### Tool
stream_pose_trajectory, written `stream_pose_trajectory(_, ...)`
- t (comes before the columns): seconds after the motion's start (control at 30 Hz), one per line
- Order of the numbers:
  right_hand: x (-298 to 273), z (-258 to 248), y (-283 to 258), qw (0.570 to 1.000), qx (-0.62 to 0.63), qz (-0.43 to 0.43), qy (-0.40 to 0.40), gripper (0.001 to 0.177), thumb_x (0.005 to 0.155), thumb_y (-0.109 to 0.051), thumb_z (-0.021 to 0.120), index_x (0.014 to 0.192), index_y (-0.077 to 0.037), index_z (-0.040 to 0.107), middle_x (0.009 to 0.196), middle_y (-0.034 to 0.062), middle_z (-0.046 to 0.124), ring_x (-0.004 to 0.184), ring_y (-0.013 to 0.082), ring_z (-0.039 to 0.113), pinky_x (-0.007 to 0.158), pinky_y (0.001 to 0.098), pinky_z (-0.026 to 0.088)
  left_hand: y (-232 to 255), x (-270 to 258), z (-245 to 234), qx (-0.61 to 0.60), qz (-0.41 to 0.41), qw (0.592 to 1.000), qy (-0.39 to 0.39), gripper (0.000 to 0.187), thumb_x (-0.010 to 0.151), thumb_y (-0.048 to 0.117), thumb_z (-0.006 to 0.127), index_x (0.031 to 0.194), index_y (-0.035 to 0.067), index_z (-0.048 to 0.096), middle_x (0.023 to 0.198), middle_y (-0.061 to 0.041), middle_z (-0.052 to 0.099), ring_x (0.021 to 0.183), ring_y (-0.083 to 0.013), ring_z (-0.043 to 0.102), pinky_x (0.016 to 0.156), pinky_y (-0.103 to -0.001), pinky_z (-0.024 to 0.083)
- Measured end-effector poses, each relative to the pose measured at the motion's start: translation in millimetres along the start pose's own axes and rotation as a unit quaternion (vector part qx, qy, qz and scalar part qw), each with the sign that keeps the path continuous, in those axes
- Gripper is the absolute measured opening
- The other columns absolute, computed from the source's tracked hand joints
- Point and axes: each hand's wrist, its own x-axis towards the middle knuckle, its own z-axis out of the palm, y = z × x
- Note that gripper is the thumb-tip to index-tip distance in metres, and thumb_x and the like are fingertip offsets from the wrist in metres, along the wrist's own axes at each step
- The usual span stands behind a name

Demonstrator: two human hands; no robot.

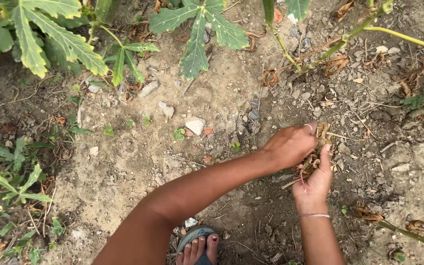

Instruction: The recorder is picking weeds and dried plant matter by hand in a garden bed.

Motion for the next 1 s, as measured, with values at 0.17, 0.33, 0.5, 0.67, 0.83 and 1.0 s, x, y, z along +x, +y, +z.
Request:
stream_pose_trajectory(0.17, 23, -13, 4, 0.998, -0.024, 0.053, 0.02, 0.029, 0.098, -0.033, 0.067, 0.122, -0.015, 0.067, 0.12, 0.0018, 0.074, 0.11, 0.019, 0.071, 0.096, 0.0386, 0.059, -3, -7, 22, 0.053, -0.071, 0.994, -0.061, 0.018, 0.07, -0.003, 0.06, 0.083, -0.004, 0.073, 0.112, -0.022, 0.068, 0.092, -0.0339, 0.071, 0.072, -0.042, 0.062)
stream_pose_trajectory(0.33, 27, 8, 19, 0.997, -0.033, 0.066, -0.009, 0.028, 0.097, -0.027, 0.069, 0.123, -0.015, 0.065, 0.118, 0.0029, 0.072, 0.11, 0.0203, 0.07, 0.096, 0.0418, 0.058, -8, 3, -47, 0.014, -0.173, 0.96, -0.218, 0.022, 0.074, 0.014, 0.067, 0.088, 0.001, 0.077, 0.104, -0.02, 0.07, 0.099, -0.0329, 0.071, 0.083, -0.044, 0.06)
stream_pose_trajectory(0.5, 7, 58, 47, 0.991, -0.012, 0.065, -0.117, 0.021, 0.107, -0.02, 0.076, 0.122, -0.008, 0.067, 0.105, 0.0039, 0.071, 0.08, 0.0103, 0.059, 0.065, 0.0238, 0.051, -50, -34, -141, -0.036, -0.246, 0.956, -0.154, 0.025, 0.08, 0.021, 0.067, 0.102, 0.02, 0.079, 0.098, -0.009, 0.078, 0.095, -0.0257, 0.073, 0.082, -0.042, 0.056)
stream_pose_trajectory(0.67, -52, 133, 72, 0.979, -0.089, 0.137, -0.123, 0.012, 0.096, -0.02, 0.073, 0.102, -0.016, 0.063, 0.084, 0.0016, 0.065, 0.065, 0.0123, 0.059, 0.05, 0.0249, 0.047, -111, -140, -226, 0.13, -0.348, 0.921, 0.113, 0.022, 0.092, 0.004, 0.065, 0.11, 0.012, 0.075, 0.095, -0.019, 0.075, 0.082, -0.034, 0.074, 0.077, -0.047, 0.059)
stream_pose_trajectory(0.83, -93, 165, 101, 0.976, -0.138, 0.123, -0.114, 0.014, 0.092, -0.014, 0.073, 0.1, -0.014, 0.062, 0.085, -0.0008, 0.066, 0.069, 0.0138, 0.064, 0.05, 0.0247, 0.047, -150, -214, -292, 0.255, -0.345, 0.886, 0.177, 0.041, 0.081, -0.004, 0.066, 0.119, 0.01, 0.072, 0.122, -0.016, 0.069, 0.1, -0.0388, 0.069, 0.085, -0.048, 0.058)
stream_pose_trajectory(1.0, -114, 157, 129, 0.958, -0.216, 0.144, -0.119, 0.018, 0.088, -0.015, 0.073, 0.103, -0.014, 0.065, 0.092, 0.0046, 0.073, 0.067, 0.0141, 0.064, 0.047, 0.0246, 0.046, -195, -239, -294, 0.374, -0.279, 0.875, 0.13, 0.08, 0.061, -0.018, 0.058, 0.135, 0.012, 0.067, 0.139, -0.012, 0.063, 0.107, -0.0415, 0.063, 0.081, -0.043, 0.058)
